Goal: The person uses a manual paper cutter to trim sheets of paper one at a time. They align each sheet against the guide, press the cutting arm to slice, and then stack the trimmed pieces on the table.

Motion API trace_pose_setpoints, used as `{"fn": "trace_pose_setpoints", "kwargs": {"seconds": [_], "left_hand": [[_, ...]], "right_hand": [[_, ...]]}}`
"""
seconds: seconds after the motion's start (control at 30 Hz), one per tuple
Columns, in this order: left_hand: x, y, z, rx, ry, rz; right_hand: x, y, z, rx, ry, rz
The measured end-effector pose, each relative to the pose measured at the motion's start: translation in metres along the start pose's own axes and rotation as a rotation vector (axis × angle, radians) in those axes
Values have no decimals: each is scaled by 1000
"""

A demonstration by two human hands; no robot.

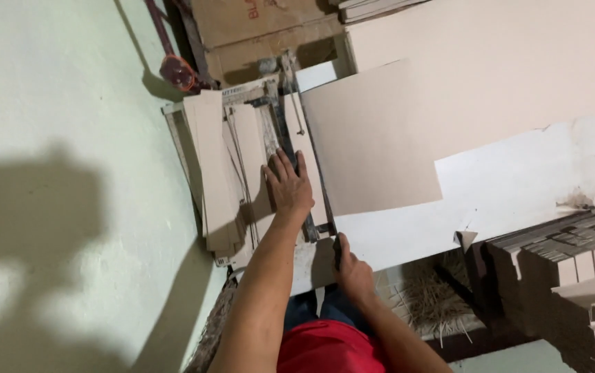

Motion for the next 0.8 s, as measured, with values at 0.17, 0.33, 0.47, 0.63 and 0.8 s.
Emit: {"fn": "trace_pose_setpoints", "kwargs": {"seconds": [0.17,0.33,0.47,0.63,0.8], "left_hand": [[15,9,11,5,-74,-58],[32,-23,7,494,-359,-144],[43,-53,14,-443,-974,-242],[41,-84,74,-268,-884,-312],[46,-39,121,-317,-774,-204]], "right_hand": [[46,112,44,-226,-54,134],[77,232,67,-554,-206,307],[-11,143,-15,-1029,-349,103],[-67,113,-70,-1616,-528,-3],[-64,68,-120,-1780,-508,-154]]}}
Point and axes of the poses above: each hand's wrist, its own x-axis away from the middle knuckle, its own y-axis out of the back of the hand, z = x × y, the point moved 1 cm from there along -x, towards the middle knuckle, and after that the axes turned 4 degrees about x, right-handed, at the moved point
